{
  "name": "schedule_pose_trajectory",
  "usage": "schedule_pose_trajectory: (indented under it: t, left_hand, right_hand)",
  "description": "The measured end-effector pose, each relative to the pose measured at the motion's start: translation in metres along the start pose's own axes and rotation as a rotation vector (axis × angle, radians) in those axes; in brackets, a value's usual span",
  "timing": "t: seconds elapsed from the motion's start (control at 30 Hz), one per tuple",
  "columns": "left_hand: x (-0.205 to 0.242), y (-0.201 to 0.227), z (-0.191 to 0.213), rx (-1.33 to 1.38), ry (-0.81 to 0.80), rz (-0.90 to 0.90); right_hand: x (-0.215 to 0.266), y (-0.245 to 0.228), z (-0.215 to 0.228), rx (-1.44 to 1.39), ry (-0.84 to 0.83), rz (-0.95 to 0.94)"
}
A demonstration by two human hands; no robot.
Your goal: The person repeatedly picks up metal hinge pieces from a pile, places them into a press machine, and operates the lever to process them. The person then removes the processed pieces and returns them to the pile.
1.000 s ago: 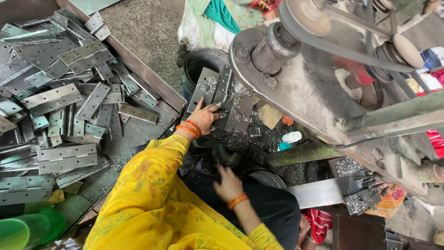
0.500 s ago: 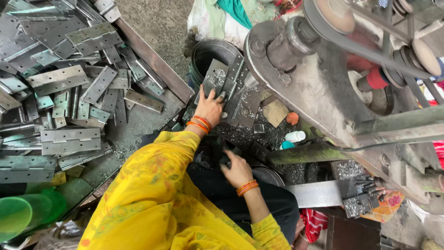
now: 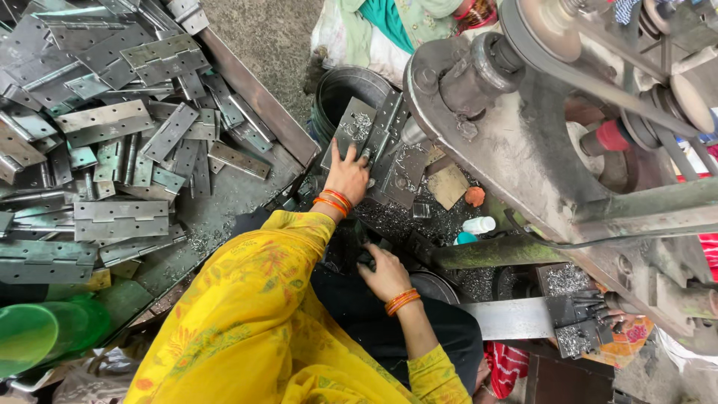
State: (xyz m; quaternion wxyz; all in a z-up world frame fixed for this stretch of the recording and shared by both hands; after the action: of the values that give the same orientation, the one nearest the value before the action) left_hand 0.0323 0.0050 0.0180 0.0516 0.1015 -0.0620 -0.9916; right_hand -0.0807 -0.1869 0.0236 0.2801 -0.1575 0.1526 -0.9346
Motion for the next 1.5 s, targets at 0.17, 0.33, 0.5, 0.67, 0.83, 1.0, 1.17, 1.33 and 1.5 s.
schedule_pose_trajectory:
  t: [0.17, 0.33, 0.5, 0.67, 0.83, 1.0, 1.17, 1.33, 1.5]
  left_hand:
    - [-0.009, 0.0, -0.002, 0.004, 0.012, -0.01]
    - [0.007, 0.004, -0.003, 0.018, 0.134, -0.046]
    - [-0.004, -0.004, 0.012, 0.018, 0.158, -0.041]
    - [0.014, 0.008, -0.002, 0.013, 0.205, -0.064]
    - [0.012, 0.004, -0.002, 0.07, 0.279, -0.054]
    - [-0.001, -0.002, -0.004, 0.125, 0.322, -0.003]
    - [-0.016, 0.018, -0.033, 0.093, 0.233, 0.0]
    - [-0.037, 0.008, -0.025, 0.128, 0.204, 0.001]
    - [-0.011, 0.007, -0.015, 0.032, 0.034, -0.024]
  right_hand:
    - [0.011, -0.002, -0.021, -0.038, 0.146, 0.064]
    - [0.03, 0.014, -0.063, -0.034, 0.0, -0.09]
    - [-0.004, 0.024, -0.055, 0.017, 0.037, -0.027]
    - [0.027, 0.034, -0.087, -0.022, 0.183, 0.038]
    - [0.03, 0.03, -0.095, -0.083, 0.229, 0.078]
    - [0.003, 0.011, -0.031, -0.057, 0.137, 0.137]
    - [0.002, 0.012, -0.004, 0.005, 0.065, 0.04]
    - [0.022, 0.014, -0.067, 0.016, 0.101, -0.077]
    - [0.024, 0.02, -0.09, -0.065, 0.111, -0.067]
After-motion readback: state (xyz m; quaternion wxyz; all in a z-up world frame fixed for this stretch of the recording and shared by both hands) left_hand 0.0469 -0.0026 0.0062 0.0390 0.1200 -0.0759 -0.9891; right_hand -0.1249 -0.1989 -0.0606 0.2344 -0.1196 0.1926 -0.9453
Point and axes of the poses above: each hand's wrist, its own x-axis away from the middle knuckle, its own z-axis out of the back of the hand, y = z × x, the point moved 5 cm from there along -x, towards the middle knuckle, and after that the axes turned 7 degrees about z, right-handed, at the moved point
